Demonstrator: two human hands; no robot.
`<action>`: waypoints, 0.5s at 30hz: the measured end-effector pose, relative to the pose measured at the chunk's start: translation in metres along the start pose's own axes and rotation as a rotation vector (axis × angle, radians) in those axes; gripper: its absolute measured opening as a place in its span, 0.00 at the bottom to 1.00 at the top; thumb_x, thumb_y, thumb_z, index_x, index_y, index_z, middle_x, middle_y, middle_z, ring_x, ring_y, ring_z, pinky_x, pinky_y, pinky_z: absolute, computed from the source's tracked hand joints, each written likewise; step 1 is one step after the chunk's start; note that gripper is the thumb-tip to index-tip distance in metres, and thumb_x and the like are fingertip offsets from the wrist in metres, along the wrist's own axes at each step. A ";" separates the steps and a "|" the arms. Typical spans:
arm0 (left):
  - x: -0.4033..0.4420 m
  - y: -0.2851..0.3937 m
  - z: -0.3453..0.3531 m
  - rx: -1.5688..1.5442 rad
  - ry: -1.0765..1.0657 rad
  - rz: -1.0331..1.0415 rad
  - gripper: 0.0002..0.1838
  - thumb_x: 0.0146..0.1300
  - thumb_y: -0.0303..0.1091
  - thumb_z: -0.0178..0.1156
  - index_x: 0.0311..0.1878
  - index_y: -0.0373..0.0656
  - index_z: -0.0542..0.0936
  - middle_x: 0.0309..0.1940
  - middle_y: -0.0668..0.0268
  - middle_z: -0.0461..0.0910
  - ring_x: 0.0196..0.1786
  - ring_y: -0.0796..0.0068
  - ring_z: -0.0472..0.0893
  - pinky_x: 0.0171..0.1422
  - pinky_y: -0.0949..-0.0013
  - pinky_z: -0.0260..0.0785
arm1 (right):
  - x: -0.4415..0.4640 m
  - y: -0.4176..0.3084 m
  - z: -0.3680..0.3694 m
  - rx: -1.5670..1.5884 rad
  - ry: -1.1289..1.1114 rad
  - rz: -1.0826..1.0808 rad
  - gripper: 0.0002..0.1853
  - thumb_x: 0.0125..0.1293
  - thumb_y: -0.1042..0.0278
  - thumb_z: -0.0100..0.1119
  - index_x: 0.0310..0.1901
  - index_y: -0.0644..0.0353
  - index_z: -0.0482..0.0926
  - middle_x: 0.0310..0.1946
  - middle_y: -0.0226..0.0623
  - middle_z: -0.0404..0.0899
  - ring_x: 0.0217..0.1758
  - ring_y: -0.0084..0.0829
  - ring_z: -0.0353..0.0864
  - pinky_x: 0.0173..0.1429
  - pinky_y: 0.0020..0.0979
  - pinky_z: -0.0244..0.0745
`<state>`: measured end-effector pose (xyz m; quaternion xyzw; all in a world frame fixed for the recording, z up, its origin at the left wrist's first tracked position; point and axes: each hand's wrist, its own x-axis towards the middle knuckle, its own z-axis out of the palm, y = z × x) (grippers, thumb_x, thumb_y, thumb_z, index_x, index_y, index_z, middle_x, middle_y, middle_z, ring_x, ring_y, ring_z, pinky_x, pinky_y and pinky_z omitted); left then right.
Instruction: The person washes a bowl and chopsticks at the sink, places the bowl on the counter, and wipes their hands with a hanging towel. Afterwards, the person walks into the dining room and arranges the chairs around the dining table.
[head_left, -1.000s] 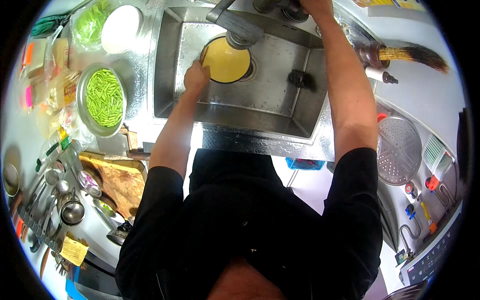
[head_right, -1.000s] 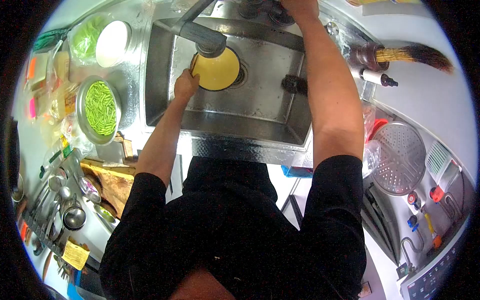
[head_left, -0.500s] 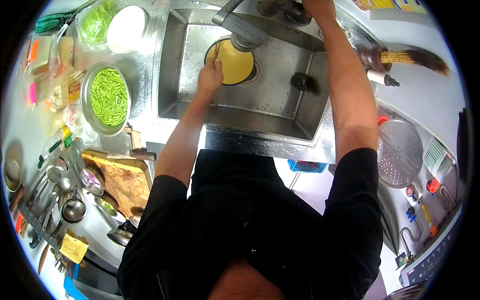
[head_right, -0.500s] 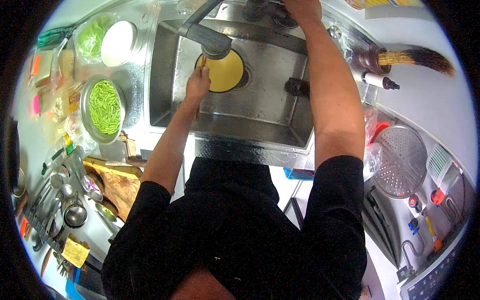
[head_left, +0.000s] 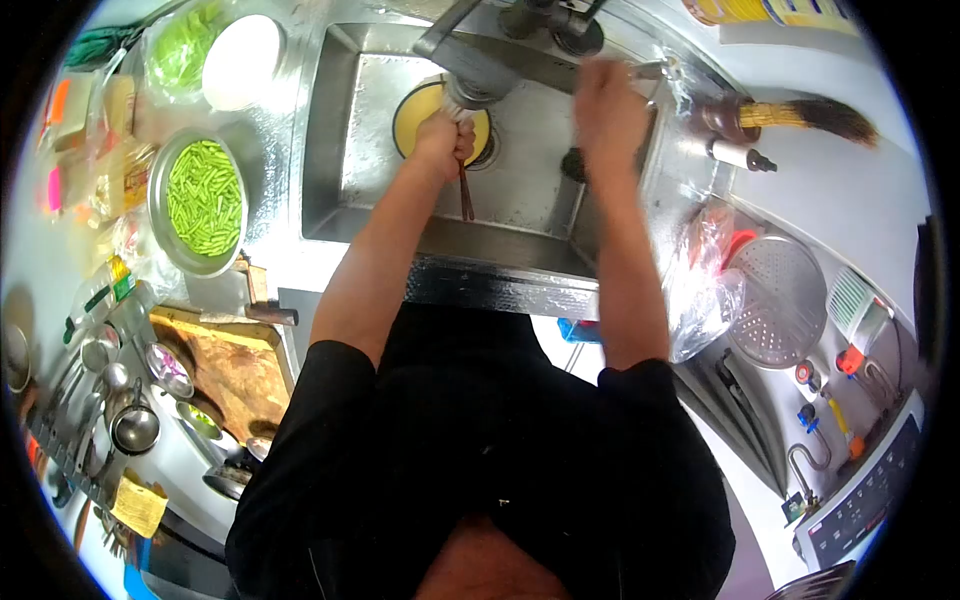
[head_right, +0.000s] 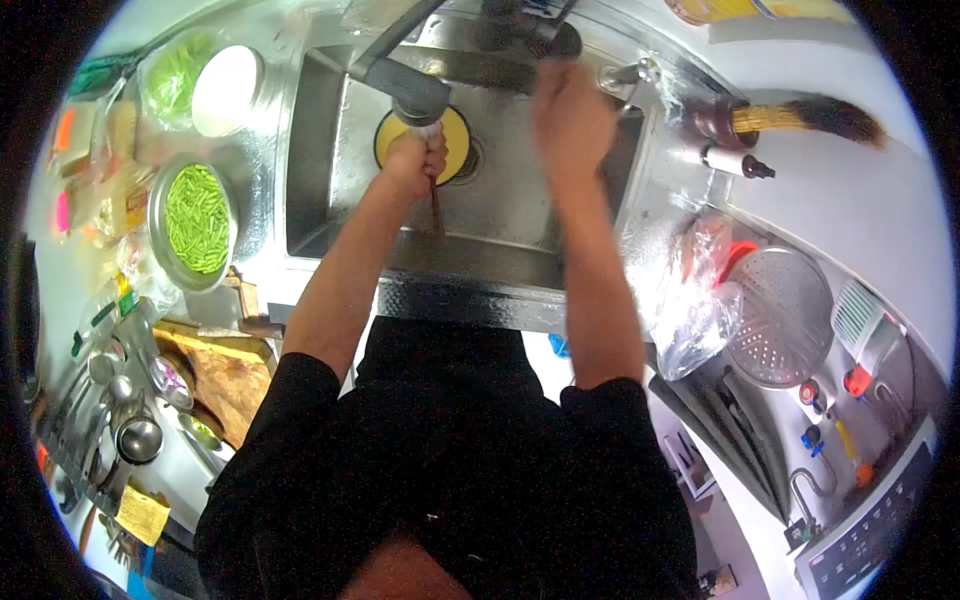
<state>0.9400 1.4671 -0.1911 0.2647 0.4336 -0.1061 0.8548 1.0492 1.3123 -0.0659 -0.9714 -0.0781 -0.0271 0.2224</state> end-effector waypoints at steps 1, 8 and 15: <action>0.000 0.000 0.007 -0.142 -0.010 -0.023 0.05 0.64 0.33 0.49 0.32 0.47 0.72 0.17 0.74 0.63 0.14 0.83 0.56 0.15 0.78 0.44 | -0.031 -0.008 0.007 -0.052 -0.145 0.119 0.18 0.65 0.53 0.47 0.33 0.61 0.75 0.31 0.52 0.79 0.37 0.49 0.80 0.39 0.47 0.74; 0.007 0.001 0.021 -0.150 0.018 0.096 0.05 0.63 0.33 0.51 0.30 0.49 0.72 0.16 0.77 0.62 0.13 0.85 0.54 0.15 0.79 0.42 | -0.141 0.006 0.111 0.597 -0.569 0.127 0.20 0.69 0.58 0.39 0.32 0.65 0.75 0.25 0.53 0.76 0.32 0.53 0.76 0.39 0.48 0.68; 0.084 0.041 -0.025 -0.363 -0.033 0.133 0.15 0.60 0.47 0.51 0.39 0.46 0.75 0.25 0.68 0.76 0.21 0.69 0.72 0.24 0.71 0.66 | -0.138 -0.029 0.060 0.384 -0.513 0.257 0.25 0.67 0.53 0.42 0.26 0.67 0.77 0.30 0.56 0.77 0.36 0.55 0.75 0.43 0.49 0.68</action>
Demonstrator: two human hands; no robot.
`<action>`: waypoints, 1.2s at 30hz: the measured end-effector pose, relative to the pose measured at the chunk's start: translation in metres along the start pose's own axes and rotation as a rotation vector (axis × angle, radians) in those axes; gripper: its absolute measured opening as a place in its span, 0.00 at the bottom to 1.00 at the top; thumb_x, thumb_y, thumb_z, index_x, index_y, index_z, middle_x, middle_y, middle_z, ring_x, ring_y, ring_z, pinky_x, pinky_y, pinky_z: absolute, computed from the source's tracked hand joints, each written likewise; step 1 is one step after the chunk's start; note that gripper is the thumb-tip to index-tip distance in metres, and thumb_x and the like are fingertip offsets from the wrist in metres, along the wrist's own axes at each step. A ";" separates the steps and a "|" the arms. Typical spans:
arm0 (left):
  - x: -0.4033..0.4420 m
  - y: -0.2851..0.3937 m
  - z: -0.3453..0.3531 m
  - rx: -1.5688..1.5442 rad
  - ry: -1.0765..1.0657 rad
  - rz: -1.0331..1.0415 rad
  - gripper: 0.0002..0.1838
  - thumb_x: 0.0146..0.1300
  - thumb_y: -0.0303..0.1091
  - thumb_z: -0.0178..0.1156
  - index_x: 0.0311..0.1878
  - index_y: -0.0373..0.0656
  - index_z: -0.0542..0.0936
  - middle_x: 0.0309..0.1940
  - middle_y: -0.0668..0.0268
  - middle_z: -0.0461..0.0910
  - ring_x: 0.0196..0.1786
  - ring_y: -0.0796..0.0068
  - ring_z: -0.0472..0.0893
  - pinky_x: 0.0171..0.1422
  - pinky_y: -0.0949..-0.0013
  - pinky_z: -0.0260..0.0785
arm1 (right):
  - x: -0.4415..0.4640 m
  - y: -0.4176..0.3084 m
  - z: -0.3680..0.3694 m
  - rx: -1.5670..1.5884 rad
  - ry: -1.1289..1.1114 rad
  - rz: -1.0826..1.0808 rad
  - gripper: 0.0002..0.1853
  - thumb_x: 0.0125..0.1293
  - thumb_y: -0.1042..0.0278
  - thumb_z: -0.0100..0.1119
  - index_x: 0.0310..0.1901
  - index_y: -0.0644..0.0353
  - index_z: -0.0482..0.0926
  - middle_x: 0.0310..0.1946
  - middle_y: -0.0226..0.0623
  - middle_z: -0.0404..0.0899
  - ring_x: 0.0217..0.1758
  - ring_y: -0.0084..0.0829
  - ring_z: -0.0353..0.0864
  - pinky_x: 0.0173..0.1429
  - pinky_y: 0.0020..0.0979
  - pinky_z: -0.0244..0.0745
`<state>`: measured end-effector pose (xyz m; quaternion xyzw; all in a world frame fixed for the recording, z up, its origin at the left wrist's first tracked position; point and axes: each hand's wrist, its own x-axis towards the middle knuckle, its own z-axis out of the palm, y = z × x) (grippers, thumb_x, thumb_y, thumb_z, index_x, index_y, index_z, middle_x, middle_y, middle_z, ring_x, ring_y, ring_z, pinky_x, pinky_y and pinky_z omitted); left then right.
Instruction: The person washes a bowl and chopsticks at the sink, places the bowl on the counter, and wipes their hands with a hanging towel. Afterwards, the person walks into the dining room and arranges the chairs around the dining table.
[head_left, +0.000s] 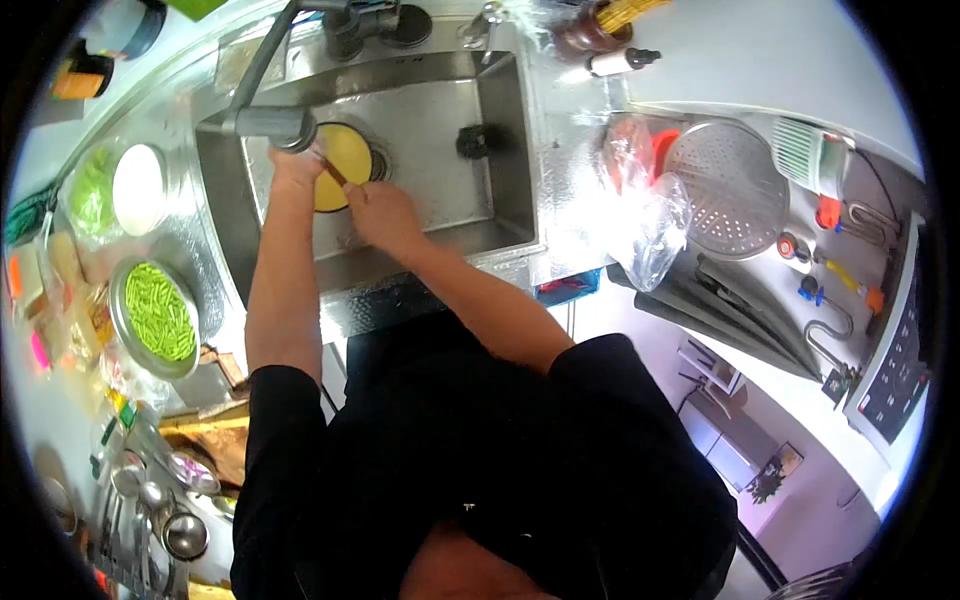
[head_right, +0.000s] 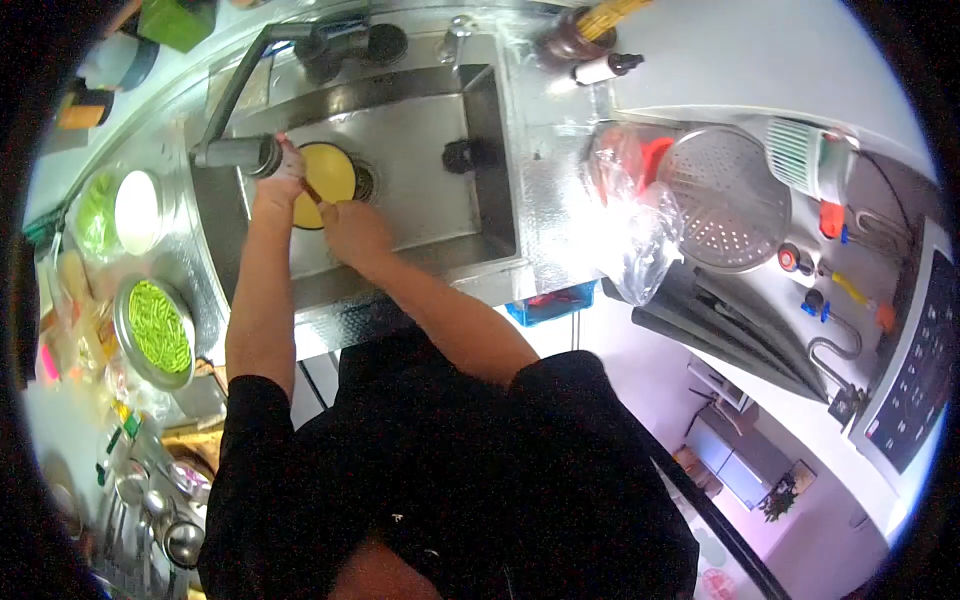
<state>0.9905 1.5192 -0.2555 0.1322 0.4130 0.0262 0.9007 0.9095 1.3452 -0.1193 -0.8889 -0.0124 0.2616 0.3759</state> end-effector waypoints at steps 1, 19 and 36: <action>-0.002 0.000 0.005 -0.029 -0.042 0.013 0.14 0.60 0.46 0.51 0.38 0.45 0.75 0.23 0.69 0.75 0.20 0.70 0.71 0.23 0.71 0.65 | 0.003 -0.004 -0.003 -0.006 0.015 0.002 0.25 0.67 0.53 0.42 0.26 0.67 0.77 0.30 0.56 0.77 0.36 0.55 0.75 0.43 0.49 0.68; -0.090 -0.053 0.031 0.281 -0.076 -0.015 0.08 0.70 0.37 0.47 0.41 0.44 0.73 0.24 0.74 0.69 0.20 0.83 0.65 0.24 0.80 0.61 | 0.003 0.031 0.004 0.010 0.057 -0.006 0.17 0.64 0.56 0.50 0.30 0.63 0.76 0.26 0.49 0.79 0.31 0.48 0.79 0.36 0.46 0.70; -0.120 -0.036 0.006 0.447 0.069 -0.068 0.12 0.69 0.39 0.47 0.51 0.48 0.72 0.29 0.64 0.74 0.28 0.75 0.73 0.30 0.75 0.69 | 0.096 0.180 -0.036 0.091 0.073 0.270 0.31 0.58 0.62 0.62 0.60 0.67 0.62 0.53 0.52 0.70 0.48 0.40 0.78 0.49 0.37 0.76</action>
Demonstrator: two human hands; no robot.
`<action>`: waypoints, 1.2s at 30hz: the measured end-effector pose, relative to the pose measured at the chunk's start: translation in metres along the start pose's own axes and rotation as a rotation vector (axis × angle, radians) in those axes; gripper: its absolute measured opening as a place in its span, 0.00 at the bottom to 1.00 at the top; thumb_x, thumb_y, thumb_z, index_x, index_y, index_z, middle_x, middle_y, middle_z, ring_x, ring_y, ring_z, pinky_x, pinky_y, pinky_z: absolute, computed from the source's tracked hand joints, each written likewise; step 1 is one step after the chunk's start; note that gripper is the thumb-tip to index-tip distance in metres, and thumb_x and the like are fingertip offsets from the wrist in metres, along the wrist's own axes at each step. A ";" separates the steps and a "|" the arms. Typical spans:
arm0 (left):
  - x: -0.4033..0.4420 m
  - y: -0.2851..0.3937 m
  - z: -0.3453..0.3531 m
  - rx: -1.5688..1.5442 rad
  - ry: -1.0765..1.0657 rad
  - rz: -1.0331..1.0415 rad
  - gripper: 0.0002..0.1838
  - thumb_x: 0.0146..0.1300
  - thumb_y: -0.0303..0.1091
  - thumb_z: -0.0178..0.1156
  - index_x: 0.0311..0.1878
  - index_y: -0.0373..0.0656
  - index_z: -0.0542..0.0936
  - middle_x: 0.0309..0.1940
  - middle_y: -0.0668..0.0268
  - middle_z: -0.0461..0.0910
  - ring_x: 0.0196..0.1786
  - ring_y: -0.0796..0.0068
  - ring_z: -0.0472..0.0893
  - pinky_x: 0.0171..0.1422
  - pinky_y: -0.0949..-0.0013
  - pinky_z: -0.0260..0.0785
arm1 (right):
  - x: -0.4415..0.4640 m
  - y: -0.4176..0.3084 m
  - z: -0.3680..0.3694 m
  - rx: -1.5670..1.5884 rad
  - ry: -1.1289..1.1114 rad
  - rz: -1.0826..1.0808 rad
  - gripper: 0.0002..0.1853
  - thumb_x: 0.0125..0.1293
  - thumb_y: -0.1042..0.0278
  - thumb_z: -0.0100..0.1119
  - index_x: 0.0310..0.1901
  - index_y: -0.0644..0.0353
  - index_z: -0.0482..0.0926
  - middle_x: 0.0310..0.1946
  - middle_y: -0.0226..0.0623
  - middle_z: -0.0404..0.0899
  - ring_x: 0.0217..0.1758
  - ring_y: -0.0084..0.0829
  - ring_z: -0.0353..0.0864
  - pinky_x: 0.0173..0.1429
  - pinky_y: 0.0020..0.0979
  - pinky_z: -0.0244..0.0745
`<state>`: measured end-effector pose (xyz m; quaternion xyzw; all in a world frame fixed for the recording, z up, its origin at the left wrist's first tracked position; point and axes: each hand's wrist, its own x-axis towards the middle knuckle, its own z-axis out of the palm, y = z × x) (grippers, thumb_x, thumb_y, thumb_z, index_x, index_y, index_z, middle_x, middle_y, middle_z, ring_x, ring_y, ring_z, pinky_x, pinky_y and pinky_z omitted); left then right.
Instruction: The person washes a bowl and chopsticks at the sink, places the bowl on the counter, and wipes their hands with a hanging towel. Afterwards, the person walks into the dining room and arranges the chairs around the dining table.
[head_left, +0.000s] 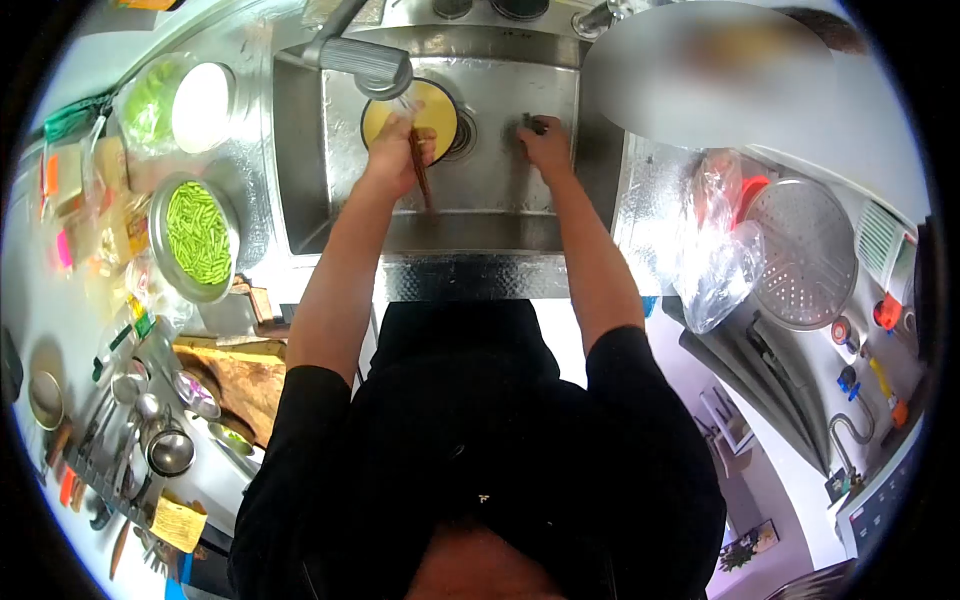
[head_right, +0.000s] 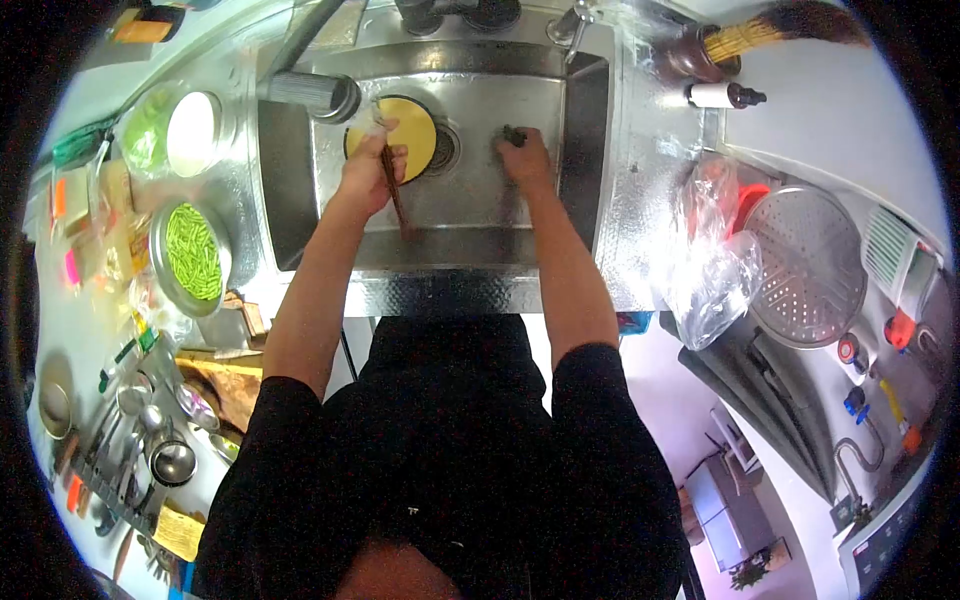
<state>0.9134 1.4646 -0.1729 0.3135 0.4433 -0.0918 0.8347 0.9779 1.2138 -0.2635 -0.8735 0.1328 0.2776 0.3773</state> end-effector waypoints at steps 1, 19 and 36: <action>0.001 0.000 -0.004 0.154 -0.053 -0.014 0.12 0.69 0.39 0.44 0.50 0.47 0.71 0.26 0.64 0.73 0.25 0.76 0.71 0.26 0.75 0.64 | -0.028 -0.034 -0.009 0.195 -0.073 -0.026 0.31 0.59 0.60 0.62 0.59 0.68 0.63 0.49 0.49 0.73 0.45 0.35 0.79 0.45 0.33 0.75; -0.061 0.023 -0.011 0.474 -0.138 -0.038 0.16 0.71 0.44 0.43 0.37 0.41 0.73 0.23 0.65 0.74 0.23 0.75 0.73 0.27 0.72 0.65 | -0.034 -0.180 0.092 0.831 -0.248 -0.169 0.11 0.61 0.70 0.55 0.42 0.66 0.75 0.28 0.38 0.79 0.25 0.27 0.78 0.28 0.26 0.72; -0.056 -0.005 -0.033 0.945 0.215 0.562 0.18 0.67 0.41 0.48 0.26 0.37 0.74 0.17 0.67 0.70 0.20 0.77 0.67 0.25 0.69 0.58 | -0.045 -0.188 0.114 0.671 -0.140 -0.072 0.22 0.56 0.54 0.60 0.36 0.70 0.79 0.30 0.51 0.80 0.33 0.45 0.81 0.38 0.41 0.73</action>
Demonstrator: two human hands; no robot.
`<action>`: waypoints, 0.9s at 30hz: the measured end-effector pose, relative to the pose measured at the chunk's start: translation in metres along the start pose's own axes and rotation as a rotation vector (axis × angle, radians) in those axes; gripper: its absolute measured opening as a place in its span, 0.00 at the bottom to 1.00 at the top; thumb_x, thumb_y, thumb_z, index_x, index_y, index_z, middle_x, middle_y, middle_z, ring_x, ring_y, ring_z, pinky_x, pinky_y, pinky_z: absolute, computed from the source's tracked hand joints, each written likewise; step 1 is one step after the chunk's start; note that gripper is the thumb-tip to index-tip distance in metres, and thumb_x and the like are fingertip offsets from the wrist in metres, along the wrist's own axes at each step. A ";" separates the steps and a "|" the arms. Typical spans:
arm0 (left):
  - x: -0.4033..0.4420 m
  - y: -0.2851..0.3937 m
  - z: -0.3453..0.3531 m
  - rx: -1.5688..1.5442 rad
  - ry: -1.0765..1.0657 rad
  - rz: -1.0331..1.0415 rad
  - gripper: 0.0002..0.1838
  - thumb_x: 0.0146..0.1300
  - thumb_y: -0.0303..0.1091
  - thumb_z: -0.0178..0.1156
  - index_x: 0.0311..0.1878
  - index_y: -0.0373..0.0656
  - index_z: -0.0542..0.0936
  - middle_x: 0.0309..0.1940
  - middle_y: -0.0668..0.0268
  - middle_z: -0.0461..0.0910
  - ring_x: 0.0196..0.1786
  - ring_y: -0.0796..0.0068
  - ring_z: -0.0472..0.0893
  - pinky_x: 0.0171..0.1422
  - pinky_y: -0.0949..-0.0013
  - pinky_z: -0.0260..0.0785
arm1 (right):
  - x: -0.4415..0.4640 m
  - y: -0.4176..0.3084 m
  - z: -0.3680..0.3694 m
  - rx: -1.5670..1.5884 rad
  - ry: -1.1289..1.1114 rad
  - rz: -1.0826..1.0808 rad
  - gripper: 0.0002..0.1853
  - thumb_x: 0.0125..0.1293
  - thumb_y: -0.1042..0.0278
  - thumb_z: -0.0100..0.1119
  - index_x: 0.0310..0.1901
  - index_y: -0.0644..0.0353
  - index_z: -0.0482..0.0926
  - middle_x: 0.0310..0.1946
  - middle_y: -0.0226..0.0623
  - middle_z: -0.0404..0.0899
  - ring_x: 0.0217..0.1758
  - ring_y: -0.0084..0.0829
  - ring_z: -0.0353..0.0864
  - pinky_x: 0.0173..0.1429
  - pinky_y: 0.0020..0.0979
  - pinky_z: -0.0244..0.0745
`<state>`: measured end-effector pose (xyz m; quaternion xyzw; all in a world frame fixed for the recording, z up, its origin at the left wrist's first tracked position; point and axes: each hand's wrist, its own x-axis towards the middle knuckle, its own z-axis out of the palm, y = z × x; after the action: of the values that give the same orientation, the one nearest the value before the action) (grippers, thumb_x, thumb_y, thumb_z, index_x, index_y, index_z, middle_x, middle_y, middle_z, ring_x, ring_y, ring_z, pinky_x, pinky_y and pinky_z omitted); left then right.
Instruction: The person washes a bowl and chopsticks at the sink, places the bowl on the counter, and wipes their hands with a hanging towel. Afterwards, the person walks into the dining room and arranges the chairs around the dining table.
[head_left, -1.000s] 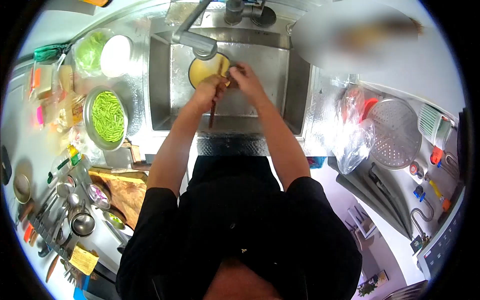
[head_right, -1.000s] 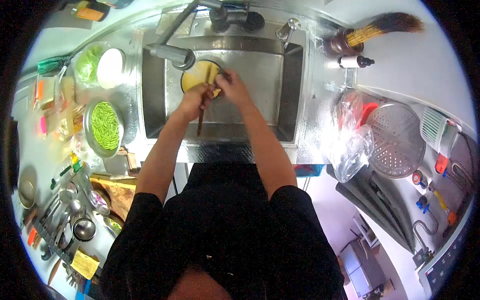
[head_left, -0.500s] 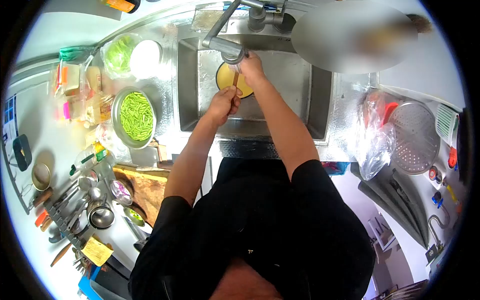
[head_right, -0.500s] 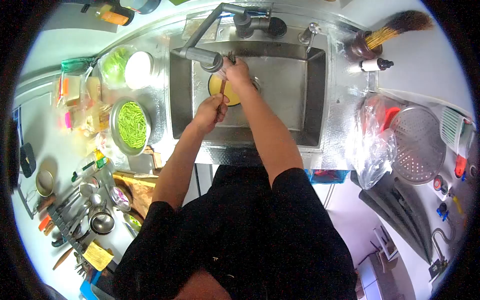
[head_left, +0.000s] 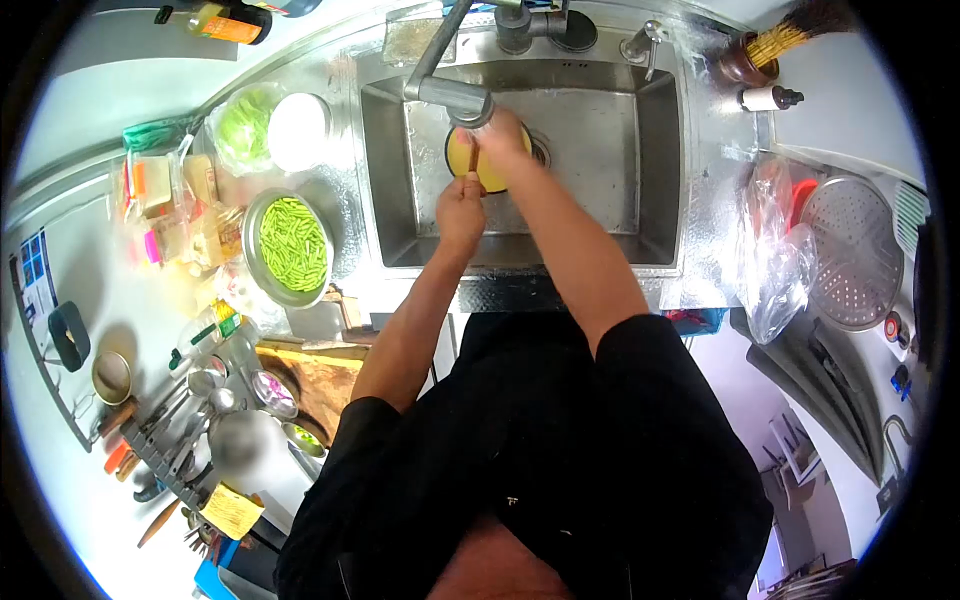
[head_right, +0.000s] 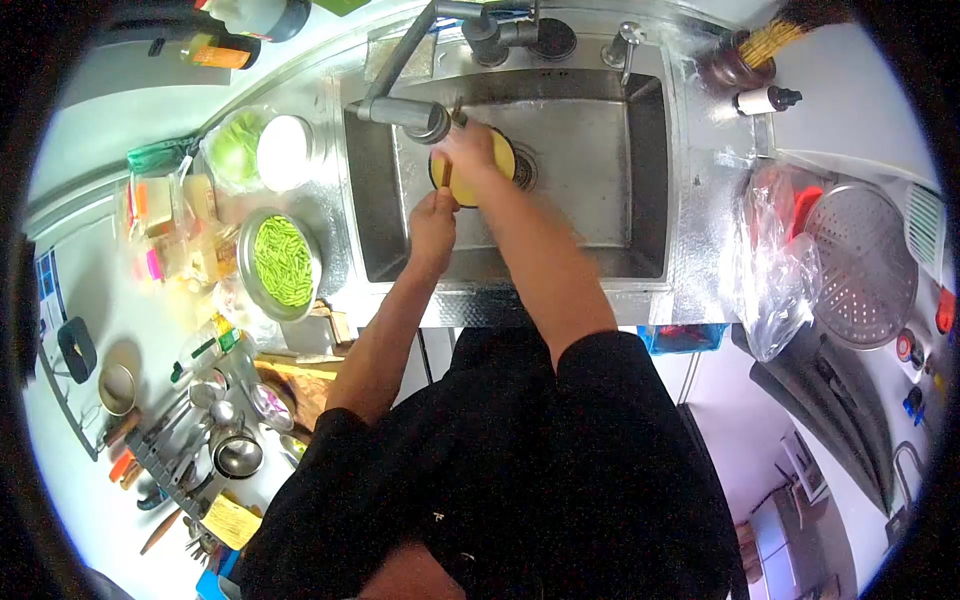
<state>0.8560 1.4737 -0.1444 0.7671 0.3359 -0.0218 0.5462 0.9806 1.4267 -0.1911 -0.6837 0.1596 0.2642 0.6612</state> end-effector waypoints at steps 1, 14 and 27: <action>0.005 -0.006 -0.002 0.227 0.105 0.242 0.19 0.67 0.42 0.48 0.28 0.37 0.75 0.18 0.64 0.73 0.21 0.72 0.71 0.28 0.65 0.62 | -0.013 0.001 0.003 -0.229 0.007 -0.040 0.21 0.56 0.54 0.60 0.38 0.70 0.79 0.32 0.52 0.81 0.35 0.47 0.82 0.39 0.42 0.73; -0.031 0.010 -0.039 0.229 -0.132 -0.013 0.16 0.66 0.41 0.50 0.32 0.37 0.75 0.21 0.56 0.75 0.24 0.61 0.77 0.31 0.62 0.67 | 0.032 0.004 -0.065 1.010 0.104 0.132 0.17 0.68 0.56 0.51 0.42 0.66 0.72 0.31 0.40 0.76 0.25 0.27 0.78 0.24 0.23 0.74; -0.020 0.018 -0.022 0.688 0.124 0.386 0.14 0.67 0.41 0.48 0.30 0.44 0.75 0.19 0.53 0.77 0.22 0.49 0.77 0.25 0.52 0.66 | -0.056 -0.002 -0.005 -0.445 0.114 -0.143 0.26 0.64 0.51 0.46 0.45 0.74 0.70 0.40 0.62 0.77 0.48 0.57 0.75 0.54 0.46 0.69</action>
<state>0.8428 1.4788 -0.1127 0.9541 0.1911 0.0163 0.2300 0.9370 1.4145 -0.1576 -0.8360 0.0856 0.2062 0.5013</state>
